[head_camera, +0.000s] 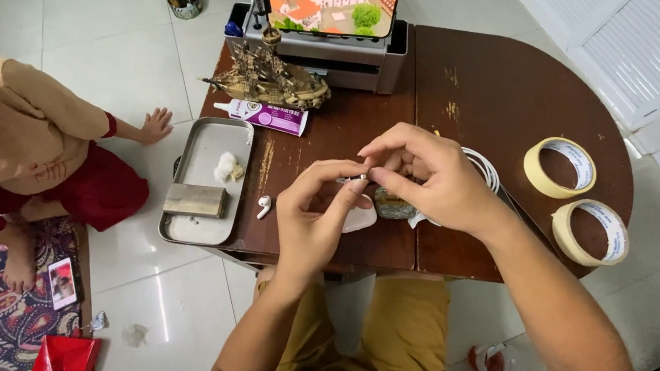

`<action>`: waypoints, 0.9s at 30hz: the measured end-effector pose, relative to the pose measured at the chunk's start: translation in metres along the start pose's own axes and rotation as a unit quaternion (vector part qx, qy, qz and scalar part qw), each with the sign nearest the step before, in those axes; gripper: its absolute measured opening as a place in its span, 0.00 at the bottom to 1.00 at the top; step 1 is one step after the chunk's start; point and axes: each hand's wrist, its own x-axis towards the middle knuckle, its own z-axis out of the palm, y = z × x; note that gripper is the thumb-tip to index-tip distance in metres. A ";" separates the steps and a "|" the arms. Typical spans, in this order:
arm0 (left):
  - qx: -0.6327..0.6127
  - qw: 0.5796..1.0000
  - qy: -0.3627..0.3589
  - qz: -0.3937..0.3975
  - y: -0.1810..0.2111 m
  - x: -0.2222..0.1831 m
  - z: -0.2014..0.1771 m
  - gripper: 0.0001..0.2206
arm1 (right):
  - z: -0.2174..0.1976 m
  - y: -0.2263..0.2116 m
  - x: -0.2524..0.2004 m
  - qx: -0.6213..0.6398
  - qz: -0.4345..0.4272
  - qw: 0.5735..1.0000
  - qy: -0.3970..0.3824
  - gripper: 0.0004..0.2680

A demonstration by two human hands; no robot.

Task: Reassembling the internal components of a wireless earbud, including the driver and outer shell.

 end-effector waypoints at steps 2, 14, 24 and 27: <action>-0.003 1.000 0.006 0.003 0.001 0.000 0.000 0.05 | 0.001 0.005 0.000 0.002 -0.001 1.000 0.005 0.09; -0.016 1.000 -0.005 0.010 0.000 0.001 0.000 0.05 | 0.001 -0.004 -0.002 -0.030 -0.016 0.999 0.008 0.06; -0.024 0.999 -0.009 0.022 -0.003 -0.002 -0.001 0.05 | 0.005 -0.004 -0.006 -0.050 -0.023 0.998 0.021 0.06; -0.037 0.999 -0.012 0.021 -0.008 -0.001 -0.002 0.06 | 0.007 -0.006 -0.006 -0.062 -0.027 0.997 0.025 0.05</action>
